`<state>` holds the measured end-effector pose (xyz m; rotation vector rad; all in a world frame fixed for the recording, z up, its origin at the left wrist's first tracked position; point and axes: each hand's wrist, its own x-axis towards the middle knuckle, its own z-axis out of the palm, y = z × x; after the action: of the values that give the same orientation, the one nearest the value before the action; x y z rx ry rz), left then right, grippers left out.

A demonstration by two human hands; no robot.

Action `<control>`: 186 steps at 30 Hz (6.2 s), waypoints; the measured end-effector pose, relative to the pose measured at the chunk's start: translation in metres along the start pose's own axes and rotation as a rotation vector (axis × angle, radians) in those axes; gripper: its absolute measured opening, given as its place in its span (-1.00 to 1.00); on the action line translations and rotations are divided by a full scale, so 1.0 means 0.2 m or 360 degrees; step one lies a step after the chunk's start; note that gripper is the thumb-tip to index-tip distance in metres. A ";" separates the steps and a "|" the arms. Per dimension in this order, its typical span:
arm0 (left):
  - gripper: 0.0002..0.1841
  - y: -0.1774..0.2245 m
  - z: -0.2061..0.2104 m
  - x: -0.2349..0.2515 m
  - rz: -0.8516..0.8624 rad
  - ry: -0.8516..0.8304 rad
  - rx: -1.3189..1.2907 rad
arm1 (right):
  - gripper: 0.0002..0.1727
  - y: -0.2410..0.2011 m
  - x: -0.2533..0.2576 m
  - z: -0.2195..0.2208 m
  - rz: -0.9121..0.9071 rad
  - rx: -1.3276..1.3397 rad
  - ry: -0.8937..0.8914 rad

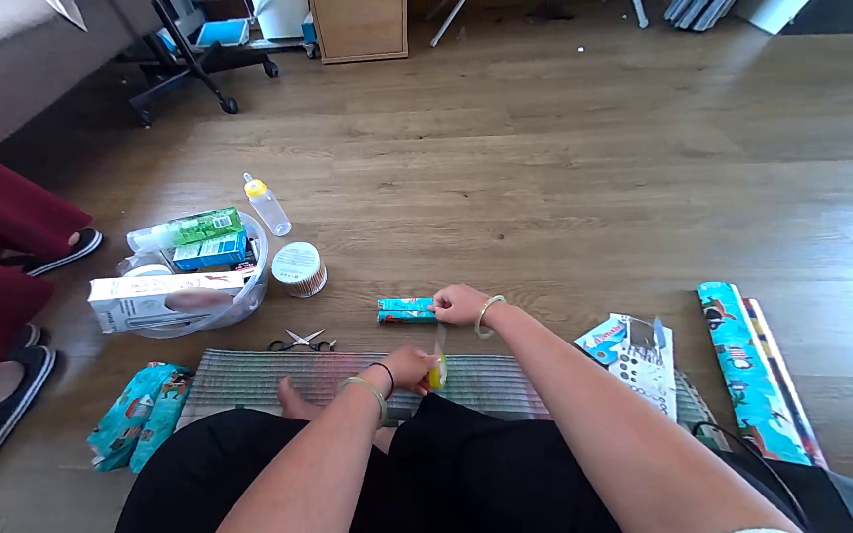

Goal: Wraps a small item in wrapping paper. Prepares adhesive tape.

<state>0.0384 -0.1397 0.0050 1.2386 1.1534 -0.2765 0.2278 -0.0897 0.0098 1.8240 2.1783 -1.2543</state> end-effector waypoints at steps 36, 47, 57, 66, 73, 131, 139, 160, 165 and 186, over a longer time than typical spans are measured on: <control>-0.61 -0.11 -0.08 0.14 0.0434 0.0656 -0.0114 | -0.66 0.02 -0.05 0.03 0.0048 0.0266 0.0121; -0.58 -0.10 -0.11 0.09 0.0408 0.0789 0.0389 | -0.65 0.04 -0.04 0.03 0.0046 0.0257 0.0114; -0.56 -0.10 -0.15 0.08 0.0444 0.0814 0.0307 | -0.65 0.04 -0.04 0.04 0.0046 0.0271 0.0103; -0.62 -0.05 -0.33 -0.09 0.0279 0.1159 0.0208 | -0.65 0.03 -0.04 0.03 0.0058 0.0298 0.0091; -0.44 -0.29 -0.89 -0.33 -0.0770 0.1042 0.0865 | -0.66 0.03 -0.04 0.03 0.0053 0.0254 0.0097; -0.44 0.47 -0.75 0.05 0.0124 -0.0005 0.2538 | -0.66 0.05 -0.04 -0.01 -0.0008 0.0266 0.0000; -0.56 0.56 -0.63 0.14 0.0103 -0.0047 0.2698 | -0.67 0.05 -0.04 -0.02 -0.0010 0.0243 -0.0022; -0.69 0.56 -0.54 0.21 0.0232 -0.0050 0.2792 | -0.66 0.05 -0.03 -0.01 -0.0027 0.0174 -0.0021; -0.70 0.53 -0.55 0.18 0.0206 -0.0062 0.2762 | -0.68 0.05 -0.03 -0.01 -0.0012 0.0173 -0.0010; -0.14 -0.30 -0.89 -0.14 -0.0774 0.0546 0.1721 | -0.63 0.03 -0.04 -0.01 0.0040 0.0199 -0.0035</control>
<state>-0.1115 -0.0228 0.0127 1.9590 1.6769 -1.2044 0.2356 -0.0948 0.0126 1.8655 2.1030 -1.4290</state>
